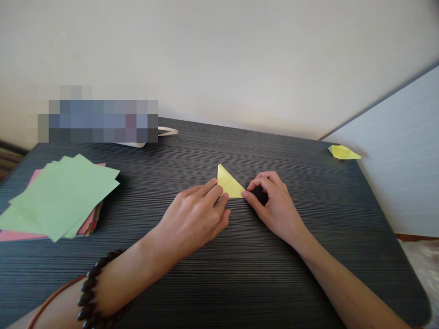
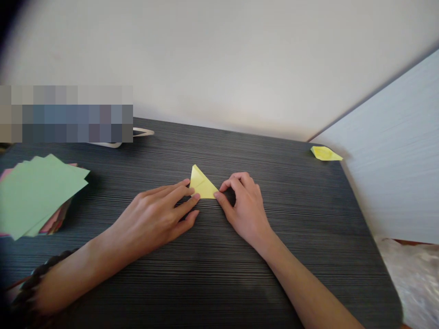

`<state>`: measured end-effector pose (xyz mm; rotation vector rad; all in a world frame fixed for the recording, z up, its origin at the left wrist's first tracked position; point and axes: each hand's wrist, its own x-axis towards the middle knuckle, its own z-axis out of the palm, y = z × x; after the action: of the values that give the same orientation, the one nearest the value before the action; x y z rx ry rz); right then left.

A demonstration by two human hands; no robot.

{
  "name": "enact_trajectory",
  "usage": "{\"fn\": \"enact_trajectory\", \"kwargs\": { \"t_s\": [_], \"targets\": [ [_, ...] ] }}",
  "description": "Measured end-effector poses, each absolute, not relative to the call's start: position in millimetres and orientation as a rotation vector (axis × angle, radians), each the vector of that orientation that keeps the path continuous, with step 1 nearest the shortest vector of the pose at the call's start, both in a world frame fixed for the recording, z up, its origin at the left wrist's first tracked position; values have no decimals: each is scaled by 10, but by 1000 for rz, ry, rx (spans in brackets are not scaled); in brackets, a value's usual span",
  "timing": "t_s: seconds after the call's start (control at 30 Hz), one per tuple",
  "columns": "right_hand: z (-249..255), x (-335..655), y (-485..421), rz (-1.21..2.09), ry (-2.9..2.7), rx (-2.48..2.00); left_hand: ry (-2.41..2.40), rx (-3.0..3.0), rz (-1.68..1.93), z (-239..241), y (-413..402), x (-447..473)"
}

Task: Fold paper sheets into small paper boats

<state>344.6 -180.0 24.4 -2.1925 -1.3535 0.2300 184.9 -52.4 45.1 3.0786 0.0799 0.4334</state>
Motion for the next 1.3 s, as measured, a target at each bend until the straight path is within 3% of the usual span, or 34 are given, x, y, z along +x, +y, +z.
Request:
{"fn": "enact_trajectory", "kwargs": {
  "t_s": [0.77,1.3],
  "targets": [
    [214,3293,-1713,58,-1266,-2327,147,3080,494,408,-581,1856],
    [281,3497,-1850,315,-1279,-2123,149,3051,468,421,-540,1835]
  ]
}}
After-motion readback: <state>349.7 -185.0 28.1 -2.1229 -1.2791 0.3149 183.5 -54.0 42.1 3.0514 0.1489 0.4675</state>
